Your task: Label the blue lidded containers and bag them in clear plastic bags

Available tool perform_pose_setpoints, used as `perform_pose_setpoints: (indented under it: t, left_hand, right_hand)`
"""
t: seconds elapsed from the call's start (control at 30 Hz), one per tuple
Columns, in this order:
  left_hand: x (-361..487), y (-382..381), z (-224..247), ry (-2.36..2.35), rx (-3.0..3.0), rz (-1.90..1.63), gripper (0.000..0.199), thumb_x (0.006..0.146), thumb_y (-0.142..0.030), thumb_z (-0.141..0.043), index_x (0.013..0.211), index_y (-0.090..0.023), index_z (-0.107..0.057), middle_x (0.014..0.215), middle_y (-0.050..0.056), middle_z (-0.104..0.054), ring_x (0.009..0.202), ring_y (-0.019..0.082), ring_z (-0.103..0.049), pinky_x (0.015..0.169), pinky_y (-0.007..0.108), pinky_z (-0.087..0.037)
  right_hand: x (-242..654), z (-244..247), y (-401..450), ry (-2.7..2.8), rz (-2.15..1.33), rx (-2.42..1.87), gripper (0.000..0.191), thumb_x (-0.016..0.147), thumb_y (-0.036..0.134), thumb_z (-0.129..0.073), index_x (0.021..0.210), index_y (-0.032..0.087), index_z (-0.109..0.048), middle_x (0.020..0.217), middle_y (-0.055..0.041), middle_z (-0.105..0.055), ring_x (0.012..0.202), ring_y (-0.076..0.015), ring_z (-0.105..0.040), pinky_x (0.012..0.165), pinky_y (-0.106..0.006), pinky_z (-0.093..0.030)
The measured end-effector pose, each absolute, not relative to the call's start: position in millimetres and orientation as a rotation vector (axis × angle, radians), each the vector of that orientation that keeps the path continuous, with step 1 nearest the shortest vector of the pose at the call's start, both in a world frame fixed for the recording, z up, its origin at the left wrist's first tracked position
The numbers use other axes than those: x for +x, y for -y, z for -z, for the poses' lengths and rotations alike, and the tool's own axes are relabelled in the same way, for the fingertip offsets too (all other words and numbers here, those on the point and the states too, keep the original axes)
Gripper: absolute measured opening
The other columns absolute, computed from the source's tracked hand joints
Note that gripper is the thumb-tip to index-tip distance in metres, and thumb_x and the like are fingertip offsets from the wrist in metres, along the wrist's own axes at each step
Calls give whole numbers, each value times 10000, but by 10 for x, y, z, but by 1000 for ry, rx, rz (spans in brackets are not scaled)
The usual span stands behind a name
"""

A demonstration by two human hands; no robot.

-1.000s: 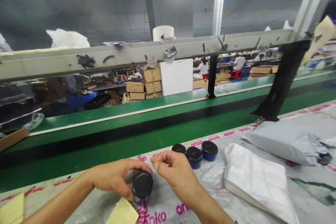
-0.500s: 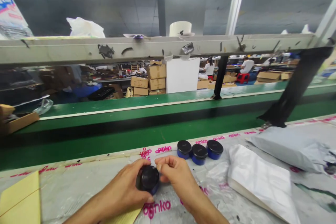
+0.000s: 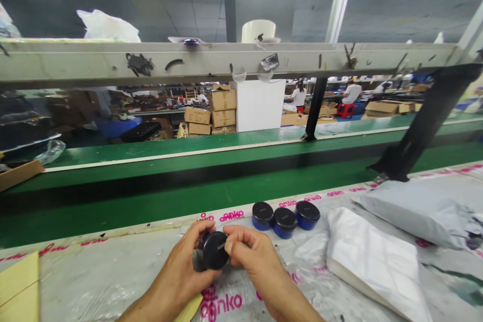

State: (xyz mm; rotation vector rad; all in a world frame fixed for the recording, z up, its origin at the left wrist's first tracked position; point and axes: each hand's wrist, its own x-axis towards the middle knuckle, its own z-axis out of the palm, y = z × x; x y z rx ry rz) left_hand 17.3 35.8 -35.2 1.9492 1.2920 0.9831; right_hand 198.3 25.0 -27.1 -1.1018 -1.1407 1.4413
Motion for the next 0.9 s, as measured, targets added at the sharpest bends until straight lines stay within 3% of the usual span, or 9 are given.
perform_pose_setpoints:
  t: [0.1,0.2,0.53,0.67,0.9]
  left_hand:
    - [180,-338,336,-1315,1900,-975,588,597,-72,-724,1125,-248,-534,1143,36,-631,1026,246,-623,916,390,-473]
    - [163,-333,327,-1302,1919,-988,566,571,-33,-726,1067,-252,-562,1141,24,-629,1058,243,-606,931,375,-460]
    - [181,-358,316,-1297,1860,-962,530,611,-73,-742,1078,-244,-557,1147,41,-621,1032,253,-619,912,397,-486]
    - [193,-364,307,-1298,1865,-960,524,616,-70,-733,1078,-246,-559,1131,41,-632,1005,250,-640,894,393,-507]
    - [210,-378,348,-1311,1837,-1028,506,643,-161,-762,1103,-243,-568,1183,74,-646,1050,283,-655,949,437,-512]
  right_hand:
    - [1955,294,-245,1143,-1440,-1111,203,704,359,-686,619,181,-637,1239,-92,-677,951,-258,-617,785,-330,-449]
    - [1951,309,-254,1153,-1441,-1113,164,713,336,-672,649,186,-654,1244,-79,-668,993,-262,-604,831,-339,-443]
    - [1951,305,-252,1151,-1440,-1036,105,726,263,-659,655,186,-652,1131,-76,-700,1010,-266,-617,845,-352,-454]
    - [1948,289,-253,1145,-1408,-1043,94,730,237,-662,652,187,-671,1138,-71,-701,1052,-265,-619,922,-363,-434]
    - [1955,245,-264,1136,-1368,-1012,114,717,217,-675,607,190,-663,1055,-59,-725,1037,-272,-633,938,-367,-458]
